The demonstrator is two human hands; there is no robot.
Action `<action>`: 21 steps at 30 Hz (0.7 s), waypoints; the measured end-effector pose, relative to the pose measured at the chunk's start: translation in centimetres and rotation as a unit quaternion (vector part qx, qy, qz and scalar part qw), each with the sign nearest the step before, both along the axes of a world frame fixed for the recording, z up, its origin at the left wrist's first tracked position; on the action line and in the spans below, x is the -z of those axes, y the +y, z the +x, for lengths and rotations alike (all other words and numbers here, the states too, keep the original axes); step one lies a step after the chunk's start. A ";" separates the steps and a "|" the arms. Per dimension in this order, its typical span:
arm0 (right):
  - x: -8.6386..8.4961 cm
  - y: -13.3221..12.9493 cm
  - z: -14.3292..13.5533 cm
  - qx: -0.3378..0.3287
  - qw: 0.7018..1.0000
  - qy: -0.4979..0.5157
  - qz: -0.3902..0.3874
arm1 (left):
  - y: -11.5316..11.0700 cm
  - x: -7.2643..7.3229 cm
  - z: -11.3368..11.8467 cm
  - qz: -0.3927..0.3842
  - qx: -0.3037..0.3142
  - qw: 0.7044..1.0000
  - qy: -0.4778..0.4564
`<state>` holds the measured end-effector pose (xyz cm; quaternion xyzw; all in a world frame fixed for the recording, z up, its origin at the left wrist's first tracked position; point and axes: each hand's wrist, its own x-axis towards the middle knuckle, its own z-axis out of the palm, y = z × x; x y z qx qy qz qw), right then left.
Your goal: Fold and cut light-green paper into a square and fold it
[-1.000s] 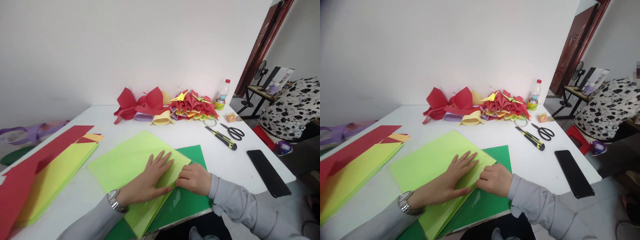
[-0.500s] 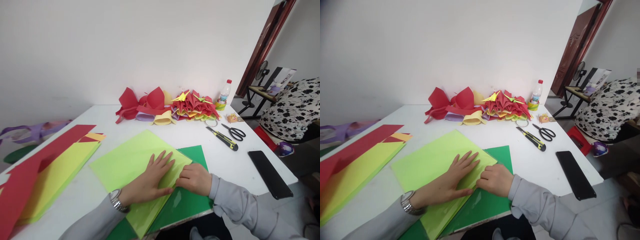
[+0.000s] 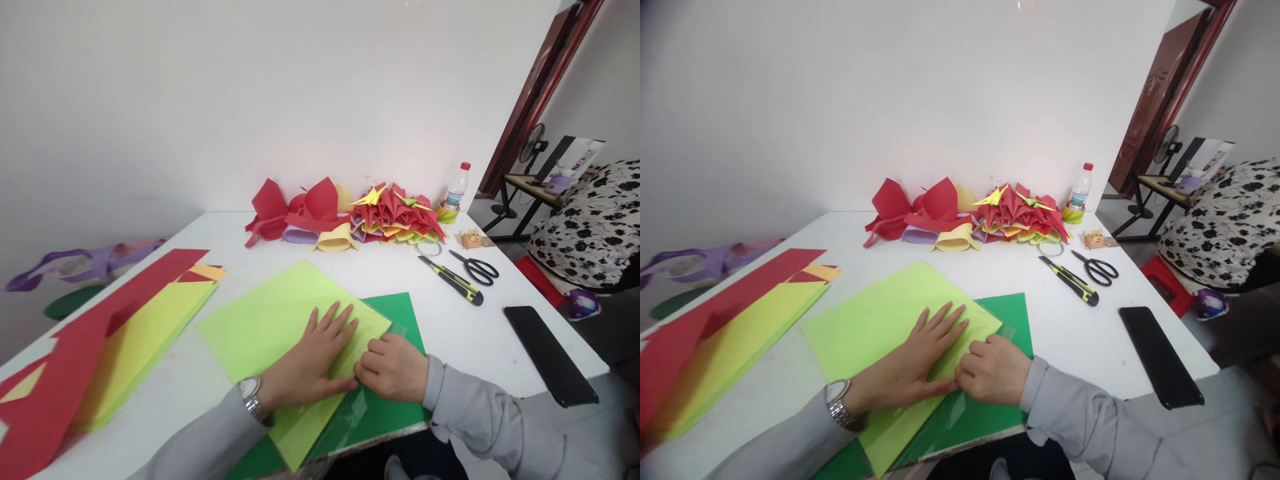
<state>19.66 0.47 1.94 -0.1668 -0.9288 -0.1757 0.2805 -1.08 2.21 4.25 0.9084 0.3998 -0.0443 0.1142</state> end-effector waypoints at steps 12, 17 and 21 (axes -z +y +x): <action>-1.5 -1.6 2.3 -0.024 0.998 0.049 0.025 | -0.7 -0.2 0.5 0.026 -0.004 1.000 0.011; -2.5 -3.0 4.7 -0.004 0.993 0.113 0.014 | -0.3 -0.1 0.3 0.014 -0.010 1.000 -0.008; -2.5 -4.8 7.4 0.035 0.985 0.171 -0.008 | -0.1 0.2 0.2 0.006 -0.012 1.000 -0.028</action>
